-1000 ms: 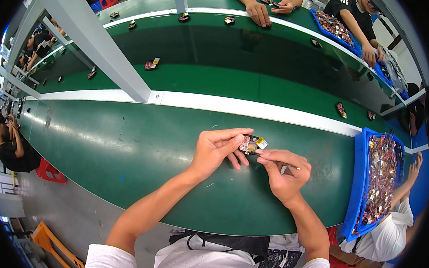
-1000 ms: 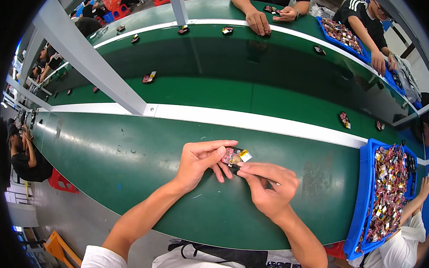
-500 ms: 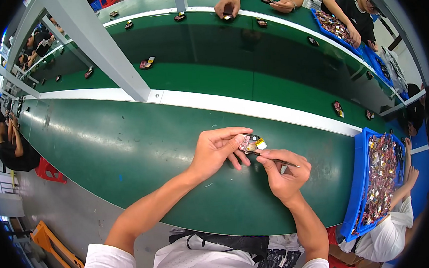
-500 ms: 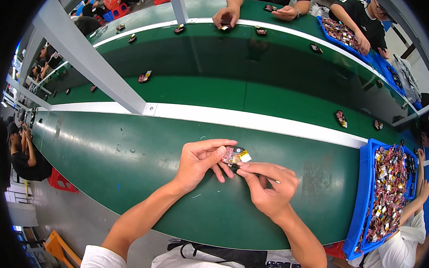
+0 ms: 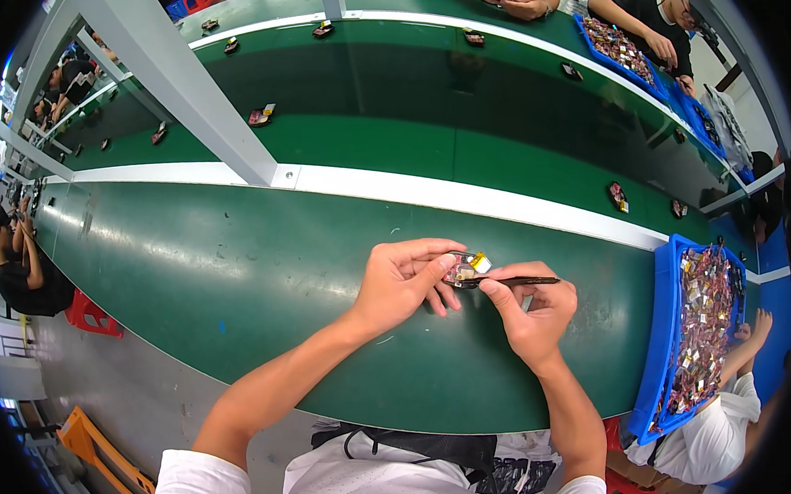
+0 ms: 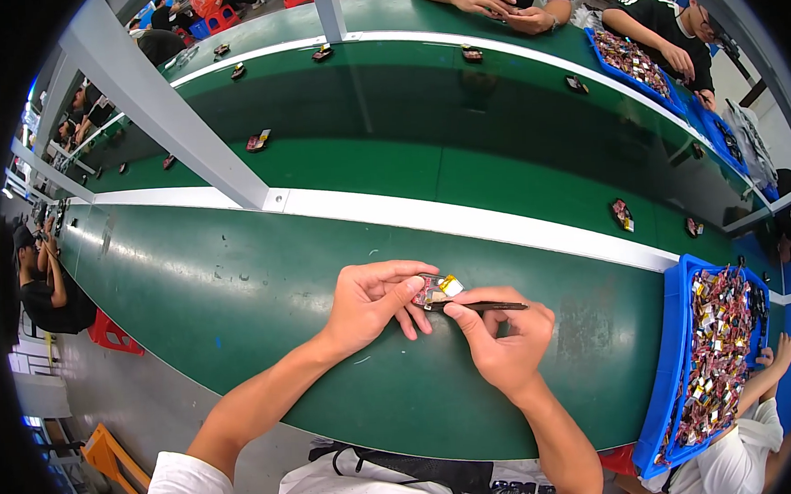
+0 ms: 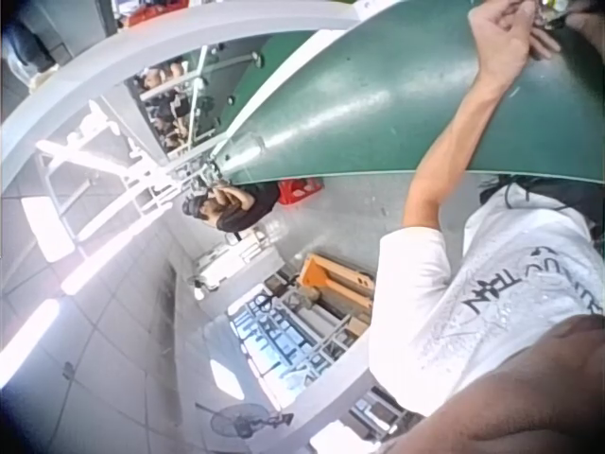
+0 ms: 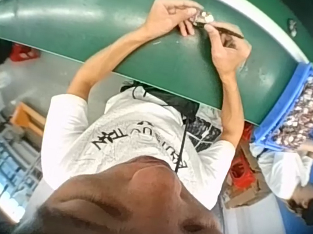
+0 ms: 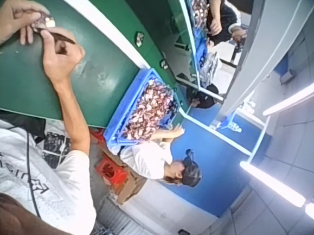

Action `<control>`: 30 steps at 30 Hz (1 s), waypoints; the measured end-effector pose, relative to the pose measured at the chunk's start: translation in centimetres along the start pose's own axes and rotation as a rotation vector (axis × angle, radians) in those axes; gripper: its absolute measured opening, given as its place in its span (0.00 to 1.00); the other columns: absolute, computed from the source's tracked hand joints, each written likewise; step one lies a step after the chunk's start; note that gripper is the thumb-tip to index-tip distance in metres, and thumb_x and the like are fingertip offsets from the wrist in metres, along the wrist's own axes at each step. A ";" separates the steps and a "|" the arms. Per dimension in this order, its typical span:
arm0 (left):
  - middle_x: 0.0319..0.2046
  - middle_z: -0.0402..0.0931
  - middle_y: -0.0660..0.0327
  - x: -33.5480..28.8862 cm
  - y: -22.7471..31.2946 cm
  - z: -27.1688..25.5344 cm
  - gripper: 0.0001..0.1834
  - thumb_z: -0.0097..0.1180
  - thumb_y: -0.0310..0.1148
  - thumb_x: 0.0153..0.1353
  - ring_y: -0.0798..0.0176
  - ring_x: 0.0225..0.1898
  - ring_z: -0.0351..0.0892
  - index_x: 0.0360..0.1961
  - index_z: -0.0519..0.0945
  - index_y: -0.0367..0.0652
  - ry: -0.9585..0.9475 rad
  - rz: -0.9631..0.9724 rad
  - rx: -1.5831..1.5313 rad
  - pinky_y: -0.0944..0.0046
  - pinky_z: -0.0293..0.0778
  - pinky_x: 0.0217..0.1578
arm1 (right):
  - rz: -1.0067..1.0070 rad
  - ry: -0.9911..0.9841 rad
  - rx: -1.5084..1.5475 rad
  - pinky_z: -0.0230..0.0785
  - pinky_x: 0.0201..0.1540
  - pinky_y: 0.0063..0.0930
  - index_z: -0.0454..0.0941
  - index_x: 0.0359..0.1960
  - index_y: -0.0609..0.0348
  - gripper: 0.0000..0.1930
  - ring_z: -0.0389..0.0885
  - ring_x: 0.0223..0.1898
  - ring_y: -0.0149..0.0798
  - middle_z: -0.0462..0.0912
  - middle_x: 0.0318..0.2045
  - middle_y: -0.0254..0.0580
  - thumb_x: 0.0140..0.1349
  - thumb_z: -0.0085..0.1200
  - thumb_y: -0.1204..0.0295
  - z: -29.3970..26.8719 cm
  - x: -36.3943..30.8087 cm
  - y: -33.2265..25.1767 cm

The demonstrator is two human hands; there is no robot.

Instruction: Manually assemble small electronic or plastic components on a factory production line.

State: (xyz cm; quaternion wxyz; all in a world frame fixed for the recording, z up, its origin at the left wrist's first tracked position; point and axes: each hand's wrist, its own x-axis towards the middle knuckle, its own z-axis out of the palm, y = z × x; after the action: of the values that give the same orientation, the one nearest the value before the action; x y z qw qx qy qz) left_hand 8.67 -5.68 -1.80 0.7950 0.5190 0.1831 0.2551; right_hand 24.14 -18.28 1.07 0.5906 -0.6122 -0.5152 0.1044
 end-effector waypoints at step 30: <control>0.34 0.84 0.52 -0.1 -0.1 -0.2 0.15 0.54 0.28 0.72 0.63 0.27 0.86 0.54 0.79 0.28 0.105 0.003 0.024 0.69 0.80 0.22 | -0.194 -0.030 -0.116 0.56 0.16 0.18 0.85 0.32 0.62 0.07 0.66 0.11 0.22 0.89 0.29 0.43 0.52 0.70 0.82 1.4 0.0 0.0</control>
State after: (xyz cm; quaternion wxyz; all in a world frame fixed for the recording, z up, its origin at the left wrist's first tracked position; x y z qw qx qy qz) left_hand 8.48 -5.65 -1.95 0.7777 0.5146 0.2266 0.2811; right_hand 23.08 -17.41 0.73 0.5536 -0.5911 -0.5860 0.0258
